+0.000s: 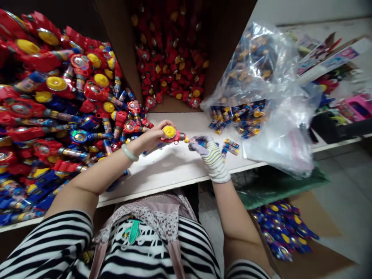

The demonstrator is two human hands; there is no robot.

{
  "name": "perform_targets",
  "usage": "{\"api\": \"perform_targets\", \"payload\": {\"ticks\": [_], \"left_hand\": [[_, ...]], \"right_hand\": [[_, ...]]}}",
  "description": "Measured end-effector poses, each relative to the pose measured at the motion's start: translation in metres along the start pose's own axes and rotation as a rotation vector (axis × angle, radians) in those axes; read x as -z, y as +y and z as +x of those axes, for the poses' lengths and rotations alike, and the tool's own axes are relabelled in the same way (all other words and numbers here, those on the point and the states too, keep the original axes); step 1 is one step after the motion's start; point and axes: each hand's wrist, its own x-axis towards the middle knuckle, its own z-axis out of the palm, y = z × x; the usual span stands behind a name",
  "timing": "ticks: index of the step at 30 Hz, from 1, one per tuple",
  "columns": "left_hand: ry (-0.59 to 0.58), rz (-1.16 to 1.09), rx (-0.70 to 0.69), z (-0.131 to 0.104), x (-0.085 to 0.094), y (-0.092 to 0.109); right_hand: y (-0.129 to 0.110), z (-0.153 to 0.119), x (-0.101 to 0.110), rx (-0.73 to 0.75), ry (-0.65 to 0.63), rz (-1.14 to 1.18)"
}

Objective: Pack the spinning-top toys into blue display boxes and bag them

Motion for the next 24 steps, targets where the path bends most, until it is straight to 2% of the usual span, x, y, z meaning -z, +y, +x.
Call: {"api": "perform_targets", "payload": {"ticks": [3, 5, 8, 12, 14, 15, 18, 19, 21, 24], "left_hand": [[0.124, 0.033, -0.034, -0.016, -0.008, -0.008], [0.126, 0.112, -0.052, -0.017, -0.008, -0.01], [0.086, 0.235, -0.08, -0.017, -0.006, -0.007], [0.1, 0.363, -0.137, -0.021, -0.012, 0.003], [0.049, 0.424, -0.162, -0.024, -0.016, 0.006], [0.02, 0.461, -0.199, -0.025, -0.017, 0.007], [-0.029, 0.58, -0.356, -0.027, -0.015, 0.006], [-0.027, 0.6, -0.359, -0.027, -0.014, 0.005], [0.016, 0.592, -0.229, -0.025, -0.011, 0.001], [0.125, 0.503, 0.047, -0.019, -0.009, -0.005]], "right_hand": [[-0.001, -0.016, -0.021, 0.024, -0.134, -0.167], [0.0, -0.023, -0.027, 0.119, -0.179, -0.378], [-0.003, -0.03, -0.028, 0.256, -0.142, -0.722], [-0.012, -0.036, -0.03, 0.271, -0.151, -0.967], [-0.013, -0.04, -0.033, 0.248, -0.19, -0.908], [-0.011, -0.042, -0.035, 0.207, -0.22, -0.806], [-0.001, -0.049, -0.045, -0.037, -0.354, -0.351], [0.003, -0.05, -0.048, -0.099, -0.385, -0.271], [0.006, -0.048, -0.052, -0.118, -0.373, -0.311], [0.002, -0.039, -0.053, 0.017, -0.239, -0.653]]}}
